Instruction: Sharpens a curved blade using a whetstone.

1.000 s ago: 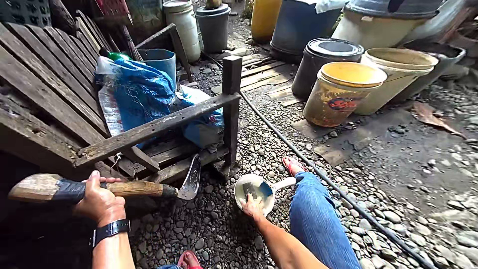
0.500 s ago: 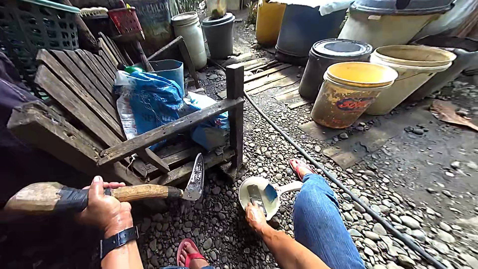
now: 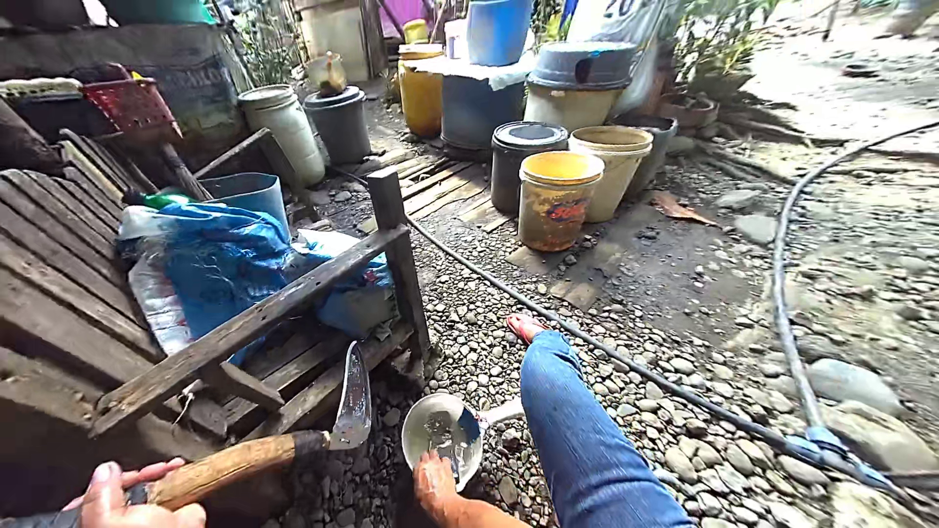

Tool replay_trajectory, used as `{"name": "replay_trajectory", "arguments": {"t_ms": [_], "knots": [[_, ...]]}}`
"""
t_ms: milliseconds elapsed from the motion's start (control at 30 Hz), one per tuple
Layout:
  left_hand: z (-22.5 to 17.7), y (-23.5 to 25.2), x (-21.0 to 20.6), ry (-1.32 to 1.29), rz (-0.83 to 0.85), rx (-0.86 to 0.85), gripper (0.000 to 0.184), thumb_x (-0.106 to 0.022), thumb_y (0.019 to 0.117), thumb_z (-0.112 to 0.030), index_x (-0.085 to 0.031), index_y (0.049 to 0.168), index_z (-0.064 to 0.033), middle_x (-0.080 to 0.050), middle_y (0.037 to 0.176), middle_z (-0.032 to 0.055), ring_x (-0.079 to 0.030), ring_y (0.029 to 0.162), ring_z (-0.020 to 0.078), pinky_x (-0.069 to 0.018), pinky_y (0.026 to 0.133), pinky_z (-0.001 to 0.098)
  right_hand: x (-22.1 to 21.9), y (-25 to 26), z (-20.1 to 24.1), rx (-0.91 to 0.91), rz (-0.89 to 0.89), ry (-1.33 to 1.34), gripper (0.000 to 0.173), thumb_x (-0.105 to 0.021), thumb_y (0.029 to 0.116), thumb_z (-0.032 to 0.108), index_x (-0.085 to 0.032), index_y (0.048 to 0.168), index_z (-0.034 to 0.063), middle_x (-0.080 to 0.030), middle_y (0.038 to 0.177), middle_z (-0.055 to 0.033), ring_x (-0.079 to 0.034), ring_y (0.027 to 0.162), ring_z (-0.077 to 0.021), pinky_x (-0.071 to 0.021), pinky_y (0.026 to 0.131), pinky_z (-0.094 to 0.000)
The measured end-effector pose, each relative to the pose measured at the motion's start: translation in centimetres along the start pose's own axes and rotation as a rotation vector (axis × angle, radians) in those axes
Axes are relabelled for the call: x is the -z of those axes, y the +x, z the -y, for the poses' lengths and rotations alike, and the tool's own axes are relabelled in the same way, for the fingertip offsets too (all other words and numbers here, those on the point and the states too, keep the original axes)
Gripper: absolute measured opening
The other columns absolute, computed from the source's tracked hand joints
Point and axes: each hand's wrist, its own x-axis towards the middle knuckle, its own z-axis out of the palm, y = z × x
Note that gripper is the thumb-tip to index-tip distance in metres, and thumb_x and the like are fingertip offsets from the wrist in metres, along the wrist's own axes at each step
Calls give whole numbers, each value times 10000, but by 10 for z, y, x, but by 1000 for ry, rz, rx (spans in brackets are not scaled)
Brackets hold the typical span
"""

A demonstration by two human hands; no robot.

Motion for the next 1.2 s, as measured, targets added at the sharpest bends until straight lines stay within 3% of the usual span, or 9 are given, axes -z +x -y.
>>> {"name": "replay_trajectory", "arguments": {"t_ms": [133, 233, 500, 733, 800, 867, 933, 1000, 1200], "knots": [[3, 5, 6, -95, -50, -4, 70, -515, 1059, -101, -528, 990, -97, -536, 664, -63, -582, 532, 53, -557, 543, 223, -5, 11, -23, 24, -42, 90, 547, -469, 1083, 435, -650, 1309, -29, -485, 1516, -269, -415, 1443, -448, -370, 1126, -639], [4, 7, 3, -115, -107, 20, 52, -536, 1047, -91, -530, 995, -92, -521, 697, -54, -563, 548, 47, -546, 558, 214, 6, 4, -30, -124, -128, 172, 547, -528, 1067, 368, -530, 1444, -29, -378, 1569, -313, -426, 1418, -484, -412, 1123, -595], [31, 13, -21, -30, -175, -54, 68, -596, 1001, -10, -551, 965, -46, -559, 662, -22, -593, 514, 76, -568, 529, 236, 16, 28, -21, -331, -49, 105, 818, -666, 988, 401, -274, 1597, 20, -346, 1567, -329, -511, 1353, -454, -474, 1084, -509], [42, 19, -29, 14, -227, -90, 93, -591, 991, 22, -536, 942, -36, -556, 616, -11, -593, 475, 95, -579, 510, 244, 26, 43, -27, -344, 68, 149, 913, -654, 976, 326, -93, 1634, 34, -496, 1473, -311, -574, 1319, -398, -491, 1065, -490], [42, 19, -29, 17, -228, -95, 88, -589, 995, 19, -531, 958, -36, -556, 619, -10, -594, 476, 94, -579, 505, 246, 30, 42, -32, -346, 77, 206, 850, -634, 987, 305, -145, 1623, 24, -544, 1438, -295, -566, 1334, -392, -471, 1085, -500], [39, 21, -30, 25, -221, -117, 80, -585, 986, 26, -535, 963, -31, -561, 624, -11, -593, 471, 91, -576, 497, 245, 41, 44, -36, -353, 55, 300, 652, -617, 990, 298, -387, 1514, -15, -601, 1372, -271, -591, 1299, -381, -477, 1065, -531], [35, 23, -29, 35, -207, -140, 88, -576, 986, 32, -535, 948, -36, -566, 613, -18, -599, 467, 91, -577, 495, 244, 58, 42, -42, -323, 13, 396, 395, -629, 978, 287, -662, 1186, -47, -686, 1143, -240, -662, 1062, -363, -512, 893, -560], [30, 28, -27, 40, -198, -169, 117, -566, 982, 46, -527, 914, -41, -561, 582, -19, -597, 452, 94, -572, 480, 245, 86, 27, -36, -237, 14, 414, 270, -650, 955, 250, -700, 1065, 8, -681, 938, -164, -632, 832, -290, -490, 732, -508], [31, 42, -22, 77, -252, -150, 103, -590, 972, 39, -530, 930, -33, -559, 608, -6, -583, 452, 85, -561, 472, 234, 169, -23, 17, 140, -150, 398, 626, -692, 875, 148, -533, 1477, 88, -672, 1240, -248, -644, 1136, -410, -476, 961, -624]]}}
